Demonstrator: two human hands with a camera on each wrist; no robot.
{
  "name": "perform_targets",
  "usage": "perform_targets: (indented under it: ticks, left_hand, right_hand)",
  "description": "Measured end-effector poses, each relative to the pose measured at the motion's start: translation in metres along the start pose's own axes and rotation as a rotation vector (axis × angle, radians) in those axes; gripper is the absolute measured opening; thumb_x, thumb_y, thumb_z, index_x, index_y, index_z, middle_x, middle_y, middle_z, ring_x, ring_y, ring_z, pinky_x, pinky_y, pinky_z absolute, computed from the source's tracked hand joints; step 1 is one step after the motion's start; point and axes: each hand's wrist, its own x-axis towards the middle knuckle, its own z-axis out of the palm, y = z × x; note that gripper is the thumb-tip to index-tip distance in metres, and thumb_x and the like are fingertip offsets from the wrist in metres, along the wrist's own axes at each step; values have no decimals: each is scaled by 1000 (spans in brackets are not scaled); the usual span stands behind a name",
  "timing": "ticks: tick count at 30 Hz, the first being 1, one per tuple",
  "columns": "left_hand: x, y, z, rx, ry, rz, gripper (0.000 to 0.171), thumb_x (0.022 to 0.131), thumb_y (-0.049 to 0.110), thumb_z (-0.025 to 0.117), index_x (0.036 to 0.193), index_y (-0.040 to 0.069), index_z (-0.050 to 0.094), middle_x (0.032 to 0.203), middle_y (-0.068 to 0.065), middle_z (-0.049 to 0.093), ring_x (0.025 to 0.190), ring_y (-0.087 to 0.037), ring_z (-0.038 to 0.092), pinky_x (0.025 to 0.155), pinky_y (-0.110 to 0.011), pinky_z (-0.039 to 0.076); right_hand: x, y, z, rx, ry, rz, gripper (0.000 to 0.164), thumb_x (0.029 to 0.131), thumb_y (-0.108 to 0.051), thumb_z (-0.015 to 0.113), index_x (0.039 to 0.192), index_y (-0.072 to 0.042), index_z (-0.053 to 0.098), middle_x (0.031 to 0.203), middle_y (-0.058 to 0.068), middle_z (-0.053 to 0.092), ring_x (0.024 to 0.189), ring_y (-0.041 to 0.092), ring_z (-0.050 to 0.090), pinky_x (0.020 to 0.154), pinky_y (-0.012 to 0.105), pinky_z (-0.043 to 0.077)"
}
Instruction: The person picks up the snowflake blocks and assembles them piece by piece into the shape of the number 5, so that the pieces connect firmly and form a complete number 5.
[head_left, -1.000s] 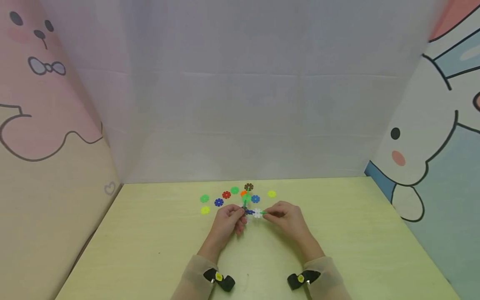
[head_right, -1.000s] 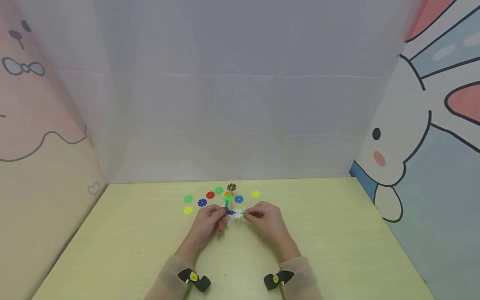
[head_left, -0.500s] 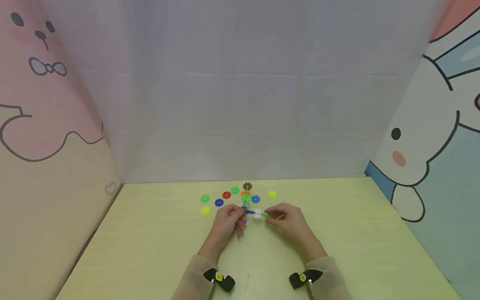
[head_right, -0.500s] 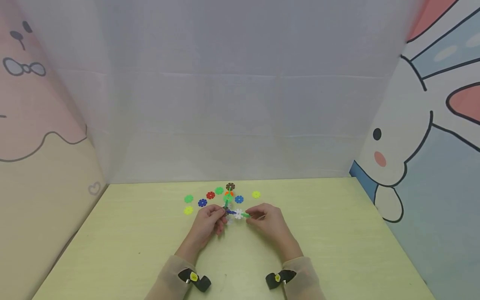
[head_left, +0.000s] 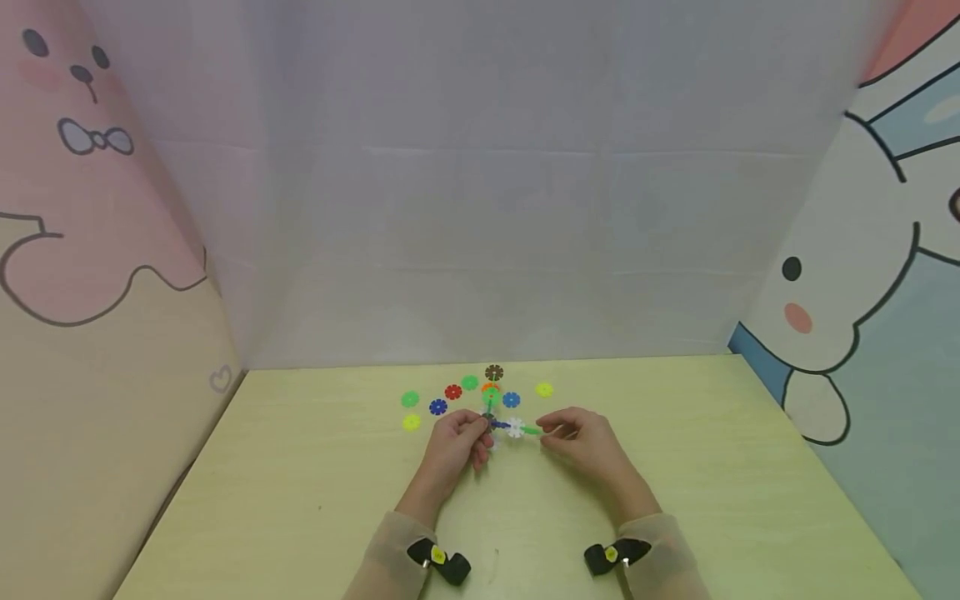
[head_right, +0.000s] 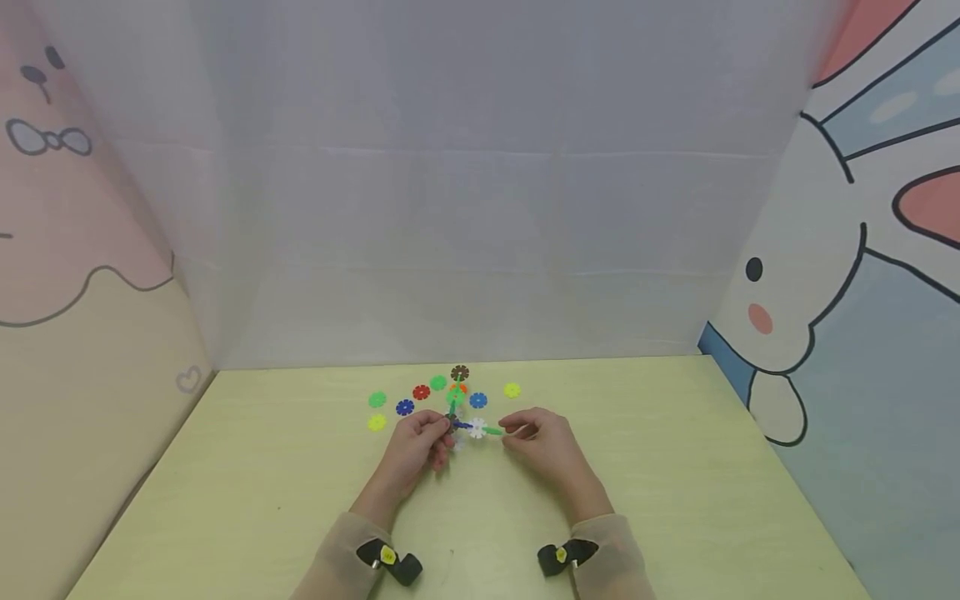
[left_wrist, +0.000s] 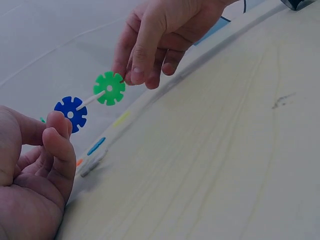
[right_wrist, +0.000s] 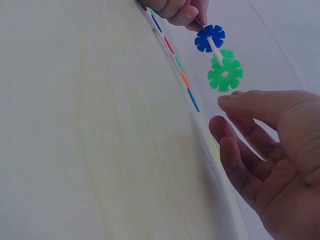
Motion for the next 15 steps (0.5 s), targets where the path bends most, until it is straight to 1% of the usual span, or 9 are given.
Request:
perform_targets:
  ticks: [4,8,12,15]
  left_hand:
    - [-1,0,-1,-4,0,-2,18,111,11,64,111,-7,65,81,-8,71,59,-11,61,52,-24,53]
    - [-1,0,-1,-8,-3,-1,18,111,11,63,111,-8,65,80,-8,71,59,-10,61,52,-23,53]
    - [-1,0,0,-12,-3,-4,17,111,9,63,110,-8,65,80,-7,71,58,-10,61,52,-23,53]
    - [-1,0,-1,-14,-4,4,18,111,10,63,110,-8,64,79,-7,71,58,-10,61,51,-23,53]
  right_hand:
    - [0,1,-5,-23,19,12,16,99,-8,80,114,-13,84,110,2,79,96,17,71,82,33,58]
    - [3,1,-10,-38,36,22,16,102,-11,78,117,-11,82,111,2,78,96,18,71,80,33,57]
    - [10,-1,-13,-61,41,26,22,101,-14,80,122,-8,79,112,5,77,96,20,72,79,33,58]
    - [21,-3,-14,-77,46,21,28,100,-15,81,126,-5,76,112,7,75,97,23,72,79,35,59]
